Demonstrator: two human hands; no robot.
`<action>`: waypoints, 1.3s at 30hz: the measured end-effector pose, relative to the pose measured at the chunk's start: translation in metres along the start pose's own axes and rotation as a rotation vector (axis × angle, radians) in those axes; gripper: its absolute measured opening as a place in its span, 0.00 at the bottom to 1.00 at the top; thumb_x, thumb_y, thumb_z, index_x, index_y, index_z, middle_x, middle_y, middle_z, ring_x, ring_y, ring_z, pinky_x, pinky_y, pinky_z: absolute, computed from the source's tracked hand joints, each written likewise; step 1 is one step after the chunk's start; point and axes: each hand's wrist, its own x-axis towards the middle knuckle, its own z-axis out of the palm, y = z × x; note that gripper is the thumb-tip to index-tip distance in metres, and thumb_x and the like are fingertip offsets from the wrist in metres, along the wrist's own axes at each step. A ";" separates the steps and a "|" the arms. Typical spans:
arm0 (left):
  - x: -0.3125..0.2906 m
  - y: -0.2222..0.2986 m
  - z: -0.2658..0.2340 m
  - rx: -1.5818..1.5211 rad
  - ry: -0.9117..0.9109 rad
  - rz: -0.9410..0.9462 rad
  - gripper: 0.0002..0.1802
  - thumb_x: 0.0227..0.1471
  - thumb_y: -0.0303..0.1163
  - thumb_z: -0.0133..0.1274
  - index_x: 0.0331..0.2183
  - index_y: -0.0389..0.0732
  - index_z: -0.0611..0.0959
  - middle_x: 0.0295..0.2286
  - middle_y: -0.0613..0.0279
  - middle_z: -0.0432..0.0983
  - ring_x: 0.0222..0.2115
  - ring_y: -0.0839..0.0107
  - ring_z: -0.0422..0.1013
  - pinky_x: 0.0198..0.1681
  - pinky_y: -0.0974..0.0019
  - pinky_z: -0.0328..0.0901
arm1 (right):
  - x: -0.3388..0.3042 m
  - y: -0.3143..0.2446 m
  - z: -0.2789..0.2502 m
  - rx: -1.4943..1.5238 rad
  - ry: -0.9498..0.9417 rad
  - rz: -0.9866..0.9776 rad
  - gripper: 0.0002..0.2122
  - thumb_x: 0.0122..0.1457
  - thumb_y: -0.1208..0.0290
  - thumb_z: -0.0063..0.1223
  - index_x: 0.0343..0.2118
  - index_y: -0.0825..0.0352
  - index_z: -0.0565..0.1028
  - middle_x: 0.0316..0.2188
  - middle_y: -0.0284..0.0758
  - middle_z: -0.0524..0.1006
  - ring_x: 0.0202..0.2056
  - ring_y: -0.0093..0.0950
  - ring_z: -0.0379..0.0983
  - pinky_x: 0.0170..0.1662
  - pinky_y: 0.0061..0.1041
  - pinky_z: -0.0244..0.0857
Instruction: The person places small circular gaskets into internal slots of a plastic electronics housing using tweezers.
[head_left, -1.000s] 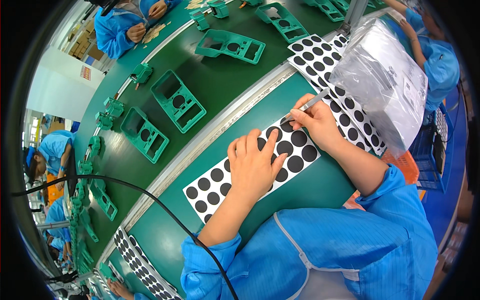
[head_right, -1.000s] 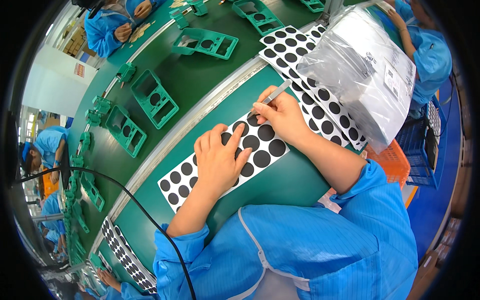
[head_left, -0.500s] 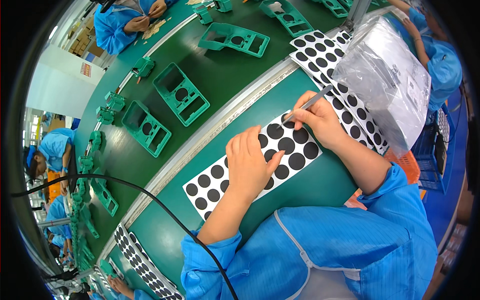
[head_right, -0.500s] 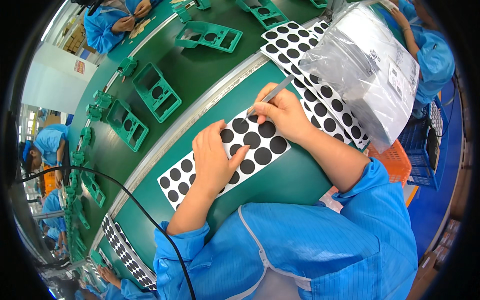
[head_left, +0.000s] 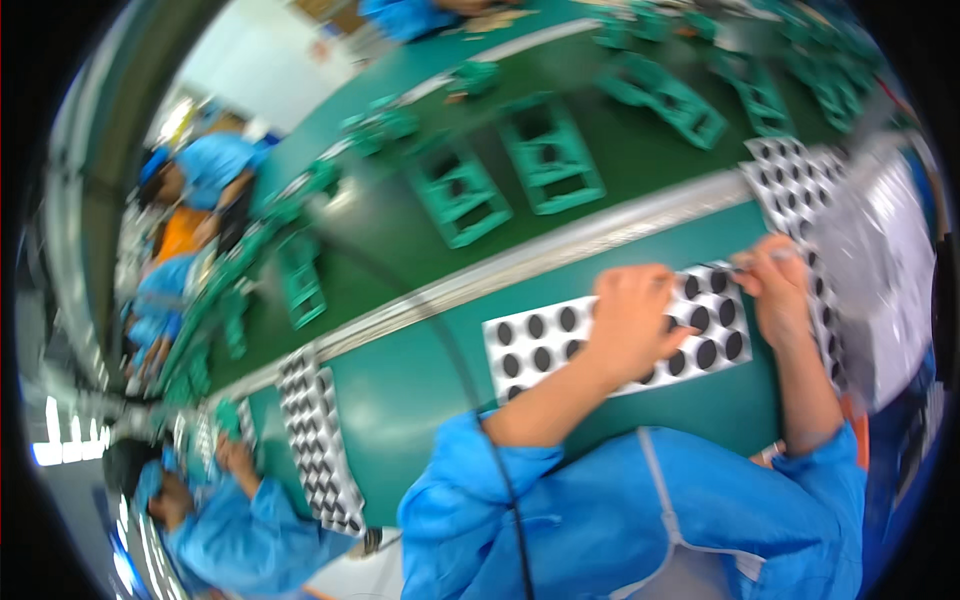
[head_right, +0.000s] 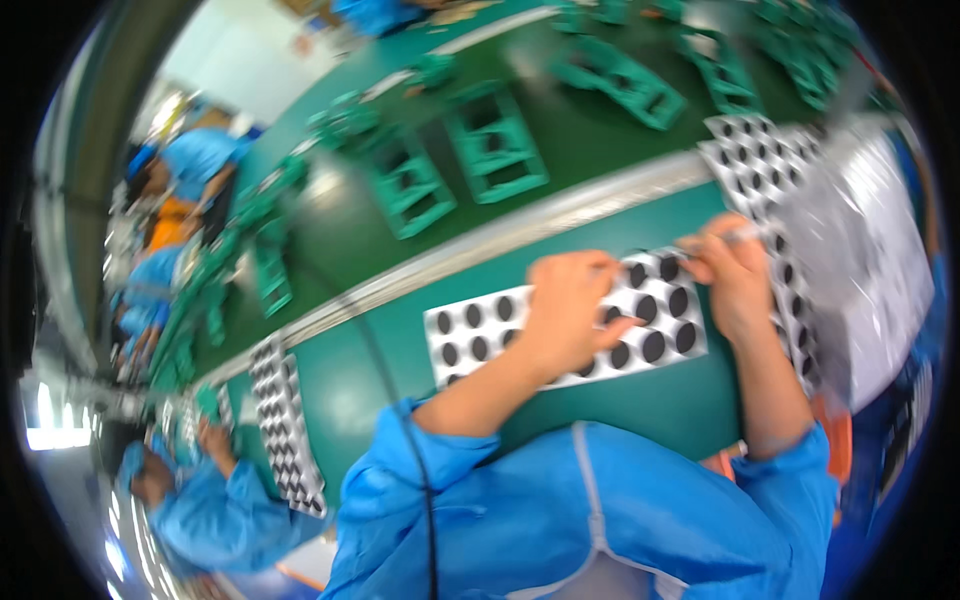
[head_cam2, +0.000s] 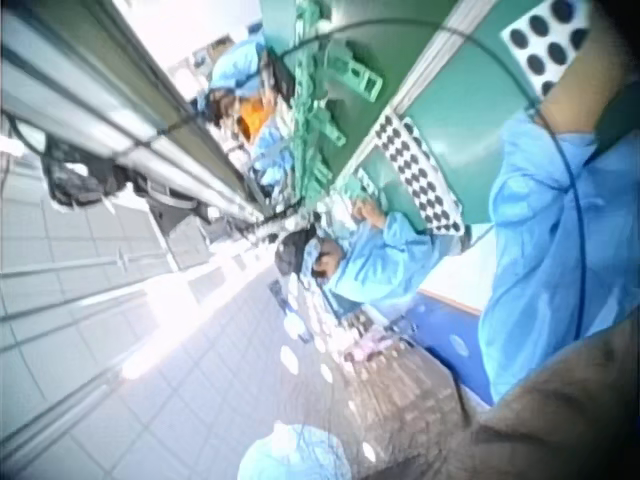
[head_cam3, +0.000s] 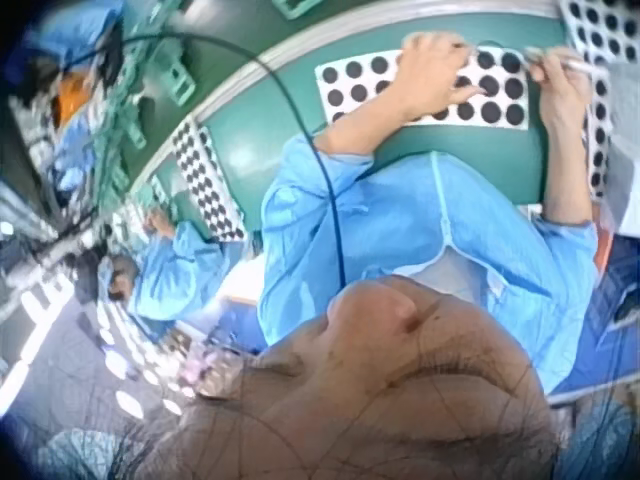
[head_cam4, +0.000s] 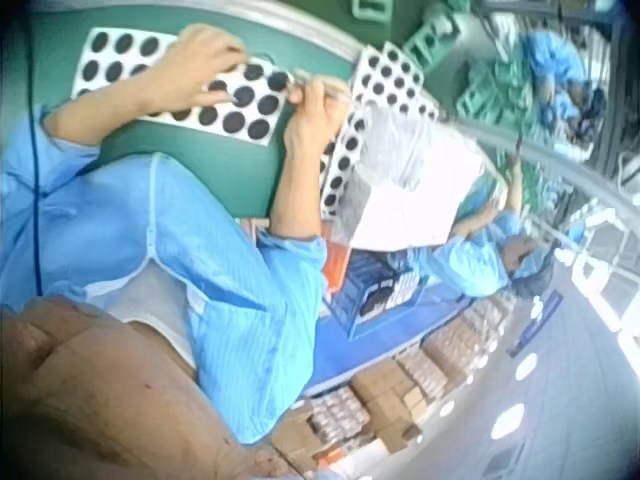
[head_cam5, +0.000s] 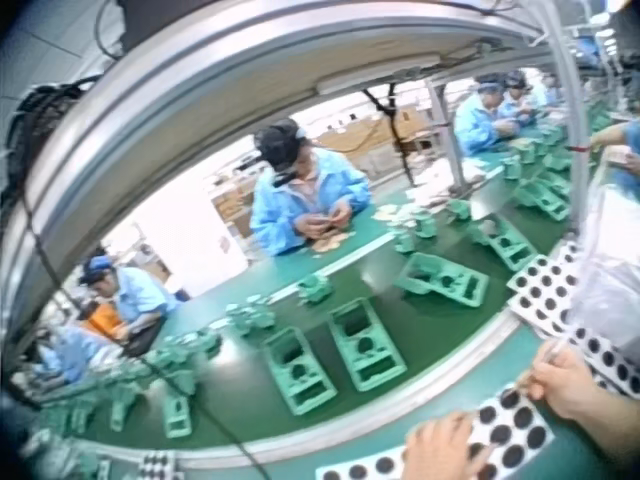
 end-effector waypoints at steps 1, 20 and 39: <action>0.001 0.004 0.001 -0.040 0.037 0.021 0.34 0.37 0.44 0.65 0.46 0.41 0.75 0.44 0.58 0.68 0.47 0.55 0.62 0.51 0.50 0.53 | -0.002 -0.004 -0.005 -0.021 0.030 0.001 0.02 0.62 0.75 0.47 0.35 0.64 0.66 0.30 0.35 0.76 0.22 0.14 0.64 0.32 0.16 0.66; -0.066 -0.121 -0.092 -0.109 0.407 -0.435 0.13 0.50 0.30 0.54 0.39 0.36 0.79 0.41 0.53 0.72 0.44 0.53 0.66 0.48 0.56 0.62 | 0.021 0.023 -0.056 -0.031 0.078 -0.021 0.05 0.65 0.71 0.46 0.41 0.64 0.67 0.34 0.32 0.74 0.21 0.11 0.59 0.30 0.12 0.63; -0.074 -0.112 -0.086 0.137 0.325 -0.230 0.19 0.47 0.33 0.55 0.43 0.38 0.76 0.42 0.55 0.70 0.48 0.57 0.64 0.51 0.55 0.57 | 0.038 0.011 -0.039 -0.135 0.010 -0.137 0.06 0.65 0.68 0.46 0.38 0.66 0.69 0.33 0.30 0.72 0.25 0.14 0.57 0.35 0.14 0.59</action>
